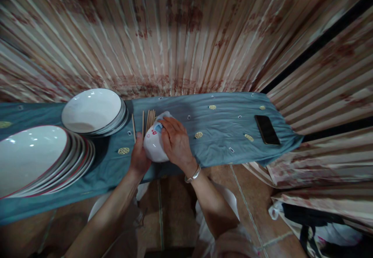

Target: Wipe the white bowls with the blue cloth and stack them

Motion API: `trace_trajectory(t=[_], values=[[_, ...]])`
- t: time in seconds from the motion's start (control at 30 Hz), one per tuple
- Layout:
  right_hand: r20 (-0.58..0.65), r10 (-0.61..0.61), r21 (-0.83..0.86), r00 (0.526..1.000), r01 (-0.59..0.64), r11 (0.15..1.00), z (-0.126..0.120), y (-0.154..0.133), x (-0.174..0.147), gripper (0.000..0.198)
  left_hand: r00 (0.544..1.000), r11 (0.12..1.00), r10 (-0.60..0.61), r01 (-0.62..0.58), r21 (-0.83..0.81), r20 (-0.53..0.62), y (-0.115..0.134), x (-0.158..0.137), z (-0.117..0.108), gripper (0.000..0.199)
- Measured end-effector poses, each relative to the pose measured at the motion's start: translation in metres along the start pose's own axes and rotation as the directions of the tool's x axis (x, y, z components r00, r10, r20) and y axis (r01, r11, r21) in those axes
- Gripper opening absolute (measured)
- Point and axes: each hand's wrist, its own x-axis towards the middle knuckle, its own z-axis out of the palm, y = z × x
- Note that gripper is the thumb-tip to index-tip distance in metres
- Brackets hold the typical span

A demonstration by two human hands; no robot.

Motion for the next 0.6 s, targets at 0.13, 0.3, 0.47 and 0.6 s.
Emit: trace_trajectory(t=[0.13, 0.3, 0.47, 0.6], values=[[-0.005, 0.026, 0.055, 1.0, -0.025, 0.998, 0.0, 0.005, 0.0, 0.039, 1.0, 1.0, -0.005, 0.005, 0.025, -0.016, -0.001, 0.001, -0.002, 0.053], [0.008, 0.088, 0.118, 0.996, -0.088, 0.989, 0.0, 0.012, -0.001, 0.041, 0.999, 0.998, 0.024, -0.021, 0.057, -0.041, 0.0, 0.0, -0.004, 0.043], [-0.008, 0.215, 0.202, 0.977, -0.209, 0.957, 0.003, 0.022, -0.001, 0.04, 0.999, 0.998, 0.008, -0.006, 0.059, -0.04, 0.002, -0.002, -0.004, 0.038], [0.004, 0.297, 0.306, 0.955, -0.284, 0.909, 0.005, 0.034, -0.001, 0.041, 0.998, 0.998, 0.009, -0.005, 0.067, -0.062, 0.003, -0.002, -0.004, 0.034]])
